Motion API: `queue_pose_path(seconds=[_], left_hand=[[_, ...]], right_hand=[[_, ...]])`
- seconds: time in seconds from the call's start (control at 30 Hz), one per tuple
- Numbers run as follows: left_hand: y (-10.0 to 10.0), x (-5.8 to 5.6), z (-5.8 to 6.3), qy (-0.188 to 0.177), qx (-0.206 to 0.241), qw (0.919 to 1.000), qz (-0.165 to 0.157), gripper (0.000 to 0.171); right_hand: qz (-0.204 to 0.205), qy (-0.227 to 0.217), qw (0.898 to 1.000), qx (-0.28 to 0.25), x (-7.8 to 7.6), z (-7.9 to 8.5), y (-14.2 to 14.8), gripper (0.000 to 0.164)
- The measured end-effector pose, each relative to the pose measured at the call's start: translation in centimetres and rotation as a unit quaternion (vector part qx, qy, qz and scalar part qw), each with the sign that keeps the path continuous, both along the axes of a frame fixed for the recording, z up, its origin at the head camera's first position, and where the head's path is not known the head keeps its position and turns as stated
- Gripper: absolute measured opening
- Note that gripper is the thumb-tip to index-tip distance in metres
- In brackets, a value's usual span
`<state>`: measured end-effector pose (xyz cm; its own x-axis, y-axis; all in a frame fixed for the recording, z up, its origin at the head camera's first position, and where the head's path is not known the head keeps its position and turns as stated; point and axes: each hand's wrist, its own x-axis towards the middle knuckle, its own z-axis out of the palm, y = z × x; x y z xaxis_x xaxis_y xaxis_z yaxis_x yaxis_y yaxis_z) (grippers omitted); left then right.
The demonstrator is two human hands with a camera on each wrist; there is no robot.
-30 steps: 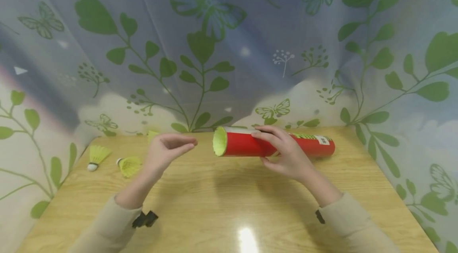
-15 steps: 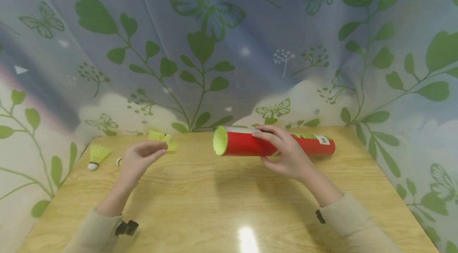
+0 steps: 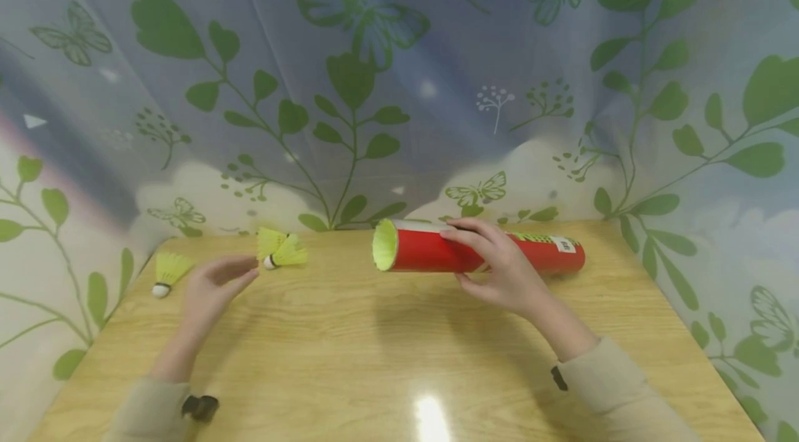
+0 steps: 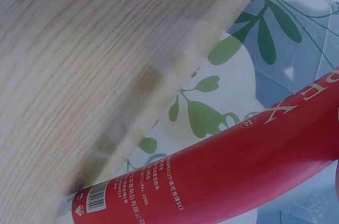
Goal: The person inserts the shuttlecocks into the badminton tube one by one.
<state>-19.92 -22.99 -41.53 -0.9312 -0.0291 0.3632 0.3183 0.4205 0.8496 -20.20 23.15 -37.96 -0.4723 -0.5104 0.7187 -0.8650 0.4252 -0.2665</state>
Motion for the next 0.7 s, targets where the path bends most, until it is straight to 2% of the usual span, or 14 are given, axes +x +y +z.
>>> queue_pose_path(seconds=[0.13, 0.23, 0.37, 0.47, 0.6, 0.7], left_hand=[[-1.9, -0.8, -1.6, 0.005, -0.029, 0.9993, 0.025, 0.023], [-3.3, -1.1, -2.4, 0.016, -0.057, 0.9969, 0.052, 0.023], [-4.8, -1.1, -2.7, 0.037, -0.076, 0.994, 0.069, 0.024], [-5.9, -1.2, -3.0, 0.04, -0.089, 0.9924, 0.076, 0.024], [-7.2, -1.2, -3.2, 0.025, -0.122, 0.9879, 0.092, 0.025], [-8.0, -1.3, -3.4, 0.016, -0.145, 0.9852, 0.09, 0.025]], right_hand=[[0.002, -0.005, 1.0, 0.001, -0.1, -0.1, 0.0, 0.066], [0.008, -0.01, 1.0, -0.001, -0.1, -0.3, 0.1, 0.066], [0.01, -0.012, 1.0, -0.001, -0.1, -0.4, 0.1, 0.067], [0.009, -0.017, 1.0, 0.0, 0.0, -0.4, 0.1, 0.067], [0.011, -0.022, 1.0, -0.001, 0.0, -0.4, 0.2, 0.067], [0.011, -0.018, 1.0, 0.001, 0.0, -0.4, 0.1, 0.067]])
